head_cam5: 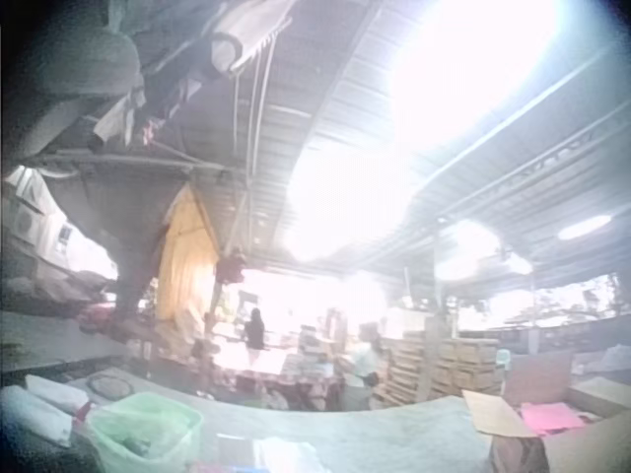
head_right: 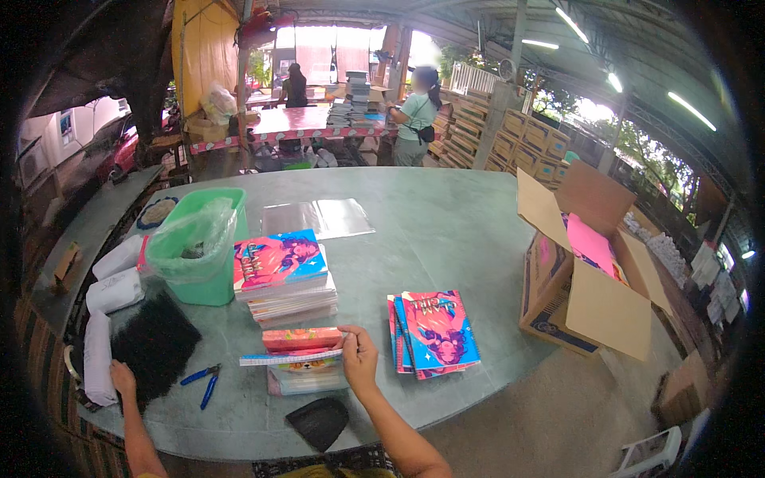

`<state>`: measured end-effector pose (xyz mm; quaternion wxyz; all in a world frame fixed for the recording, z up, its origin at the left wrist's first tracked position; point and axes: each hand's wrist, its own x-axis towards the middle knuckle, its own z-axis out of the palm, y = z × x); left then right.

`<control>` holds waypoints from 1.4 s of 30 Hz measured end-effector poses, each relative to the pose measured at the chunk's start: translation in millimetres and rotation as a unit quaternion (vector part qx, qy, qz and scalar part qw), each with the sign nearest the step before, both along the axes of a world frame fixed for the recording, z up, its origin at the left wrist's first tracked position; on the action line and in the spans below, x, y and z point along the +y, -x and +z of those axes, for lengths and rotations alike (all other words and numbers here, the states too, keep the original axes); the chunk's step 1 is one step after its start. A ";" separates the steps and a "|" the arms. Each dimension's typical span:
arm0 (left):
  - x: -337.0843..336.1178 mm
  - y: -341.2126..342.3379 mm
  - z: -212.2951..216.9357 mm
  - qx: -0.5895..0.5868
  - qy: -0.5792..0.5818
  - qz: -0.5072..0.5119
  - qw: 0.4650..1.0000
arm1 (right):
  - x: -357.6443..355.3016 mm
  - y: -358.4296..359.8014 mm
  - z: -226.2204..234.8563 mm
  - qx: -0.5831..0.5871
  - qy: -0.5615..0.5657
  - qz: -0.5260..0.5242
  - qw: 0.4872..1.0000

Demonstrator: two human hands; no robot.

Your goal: The person threads a plastic spiral through the punched holes of a notebook cover and pages, trims the ends of the spiral using pliers, and places the finished notebook onto a stack.

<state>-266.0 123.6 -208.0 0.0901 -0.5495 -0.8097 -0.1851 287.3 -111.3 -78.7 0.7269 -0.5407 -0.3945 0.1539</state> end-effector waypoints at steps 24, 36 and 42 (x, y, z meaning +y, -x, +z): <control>-10.8 -117.0 173.6 -0.106 -0.103 -0.282 0.948 | -46.5 207.4 125.0 -0.377 -0.142 0.618 0.675; -99.8 -226.1 215.4 0.033 0.016 -0.542 0.840 | -43.3 240.6 108.3 -0.302 -0.350 0.602 0.651; -208.7 -336.1 287.0 -0.085 0.151 -0.813 0.556 | -45.8 206.0 89.1 -0.311 -0.249 0.604 0.690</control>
